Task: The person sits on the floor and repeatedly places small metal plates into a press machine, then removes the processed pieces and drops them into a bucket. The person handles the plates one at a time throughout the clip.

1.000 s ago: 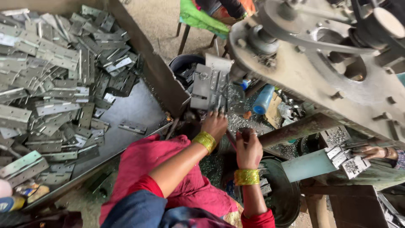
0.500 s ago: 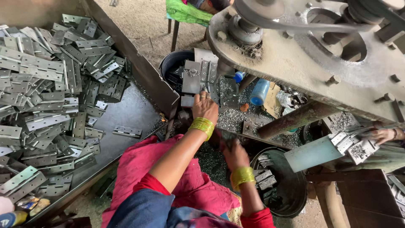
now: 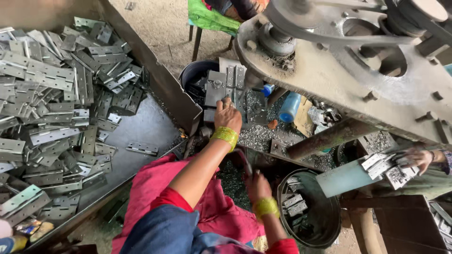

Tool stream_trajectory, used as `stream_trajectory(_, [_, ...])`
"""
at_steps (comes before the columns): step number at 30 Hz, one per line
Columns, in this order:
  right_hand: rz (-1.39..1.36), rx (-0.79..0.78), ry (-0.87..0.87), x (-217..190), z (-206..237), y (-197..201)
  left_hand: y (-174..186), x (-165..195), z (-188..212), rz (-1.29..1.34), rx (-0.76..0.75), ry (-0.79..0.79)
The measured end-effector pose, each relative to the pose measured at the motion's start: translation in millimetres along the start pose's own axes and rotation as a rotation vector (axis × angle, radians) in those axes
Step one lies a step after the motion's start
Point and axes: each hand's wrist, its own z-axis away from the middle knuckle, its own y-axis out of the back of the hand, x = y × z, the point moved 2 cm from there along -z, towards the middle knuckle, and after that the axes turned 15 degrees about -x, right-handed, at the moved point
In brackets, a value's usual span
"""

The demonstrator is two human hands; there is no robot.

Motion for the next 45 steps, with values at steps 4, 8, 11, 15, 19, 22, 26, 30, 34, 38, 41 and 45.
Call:
stream_trajectory(4, [-0.108,-0.042,0.065,-3.9,8.3,-8.7,9.8,-6.8,10.1,-0.189,0.170,0.022])
stream_trajectory(8, [0.017,-0.038,0.052,1.2,-9.9,28.2,26.7,-5.5,-2.5,-0.323,0.046,0.035])
stream_trajectory(11, [0.085,0.021,0.069,0.7,-7.8,28.0,27.3,-4.1,-12.8,-0.308,-0.064,0.037])
stream_trajectory(15, [-0.152,-0.010,0.075,0.4,18.1,-10.0,16.0,-7.6,-13.5,-0.210,0.017,0.024])
stream_trajectory(19, [-0.037,-0.111,-0.014,4.0,10.0,5.8,9.9,-10.3,-20.7,-0.197,-0.039,0.006])
stream_trajectory(22, [0.039,0.001,0.124,1.8,-5.0,29.2,13.6,-9.1,-35.4,-0.268,-0.067,0.040])
stream_trajectory(26, [-0.029,0.036,0.093,10.1,-2.7,2.7,11.2,-5.7,-46.1,-0.220,-0.104,0.064])
stream_trajectory(30, [-0.131,-0.005,0.086,13.6,1.2,-32.4,12.0,-8.1,-47.6,-0.180,-0.011,0.061])
stream_trajectory(34, [0.007,-0.009,0.045,-3.2,7.8,5.0,13.2,-8.5,-41.7,-0.204,-0.088,0.064])
stream_trajectory(38, [-0.181,0.392,0.317,-46.1,50.6,71.3,-4.7,-11.4,-0.4,-0.300,-0.018,-0.035])
stream_trajectory(41, [-0.181,0.582,0.421,-81.3,71.6,104.7,-27.7,-24.4,48.1,-0.146,0.240,-0.270])
stream_trajectory(45, [-0.249,0.592,0.465,-105.8,80.1,124.9,-23.9,-30.4,55.8,0.041,0.307,-0.546])
